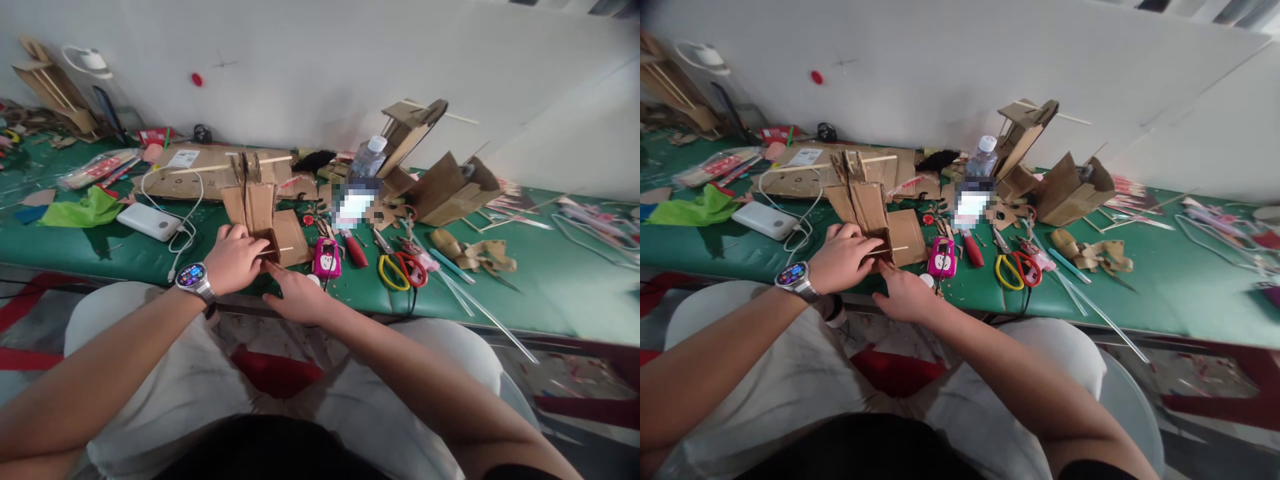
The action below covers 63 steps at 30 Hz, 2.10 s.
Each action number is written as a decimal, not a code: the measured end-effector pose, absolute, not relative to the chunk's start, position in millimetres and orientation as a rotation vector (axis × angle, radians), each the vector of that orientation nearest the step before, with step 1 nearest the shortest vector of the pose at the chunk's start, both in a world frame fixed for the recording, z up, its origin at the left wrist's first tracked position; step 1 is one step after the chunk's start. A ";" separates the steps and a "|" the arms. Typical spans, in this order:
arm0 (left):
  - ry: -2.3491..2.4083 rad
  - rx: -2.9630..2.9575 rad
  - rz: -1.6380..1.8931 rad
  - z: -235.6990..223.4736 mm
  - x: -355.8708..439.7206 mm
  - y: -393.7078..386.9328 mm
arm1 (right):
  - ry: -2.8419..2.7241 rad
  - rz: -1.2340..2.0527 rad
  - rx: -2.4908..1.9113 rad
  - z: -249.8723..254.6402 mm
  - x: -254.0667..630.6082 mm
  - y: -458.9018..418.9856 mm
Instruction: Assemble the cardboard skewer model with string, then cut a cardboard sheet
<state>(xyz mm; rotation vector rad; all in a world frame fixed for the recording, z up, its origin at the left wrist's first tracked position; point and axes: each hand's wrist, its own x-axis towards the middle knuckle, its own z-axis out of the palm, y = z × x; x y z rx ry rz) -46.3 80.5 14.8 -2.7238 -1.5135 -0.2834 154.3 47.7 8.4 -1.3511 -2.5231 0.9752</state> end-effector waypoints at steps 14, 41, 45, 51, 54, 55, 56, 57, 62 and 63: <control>-1.703 -2.702 -0.238 7.2 -42.9 86.3 | -2.478 1.003 -1.300 0.8 153.4 48.9; -0.928 -4.034 -0.568 58.6 -74.2 50.0 | -2.554 0.962 -0.879 27.1 163.6 47.0; -0.892 -4.249 -0.442 60.8 -71.8 50.2 | -2.580 1.072 -0.918 27.0 163.0 45.7; -0.704 -4.416 -0.349 61.1 -61.4 46.2 | -2.641 1.067 -0.779 23.6 161.5 45.0; -0.628 -4.454 -0.329 58.3 -58.0 45.0 | -2.578 1.041 -0.904 27.0 160.6 44.7; -0.597 -4.464 -0.328 56.9 -57.1 44.6 | -2.540 1.033 -0.964 28.8 160.5 44.7; -0.567 -4.477 -0.323 55.3 -56.2 44.1 | -2.506 1.031 -1.007 30.3 160.6 44.8; -0.545 -4.494 -0.305 53.4 -55.3 43.4 | -2.484 1.042 -1.020 31.4 160.7 45.0; -0.465 -4.593 -0.135 44.4 -50.3 39.2 | -2.608 1.113 -0.791 27.0 159.9 46.0; -0.455 -4.602 -0.101 43.4 -49.5 38.5 | -2.643 1.095 -0.766 25.1 159.6 46.2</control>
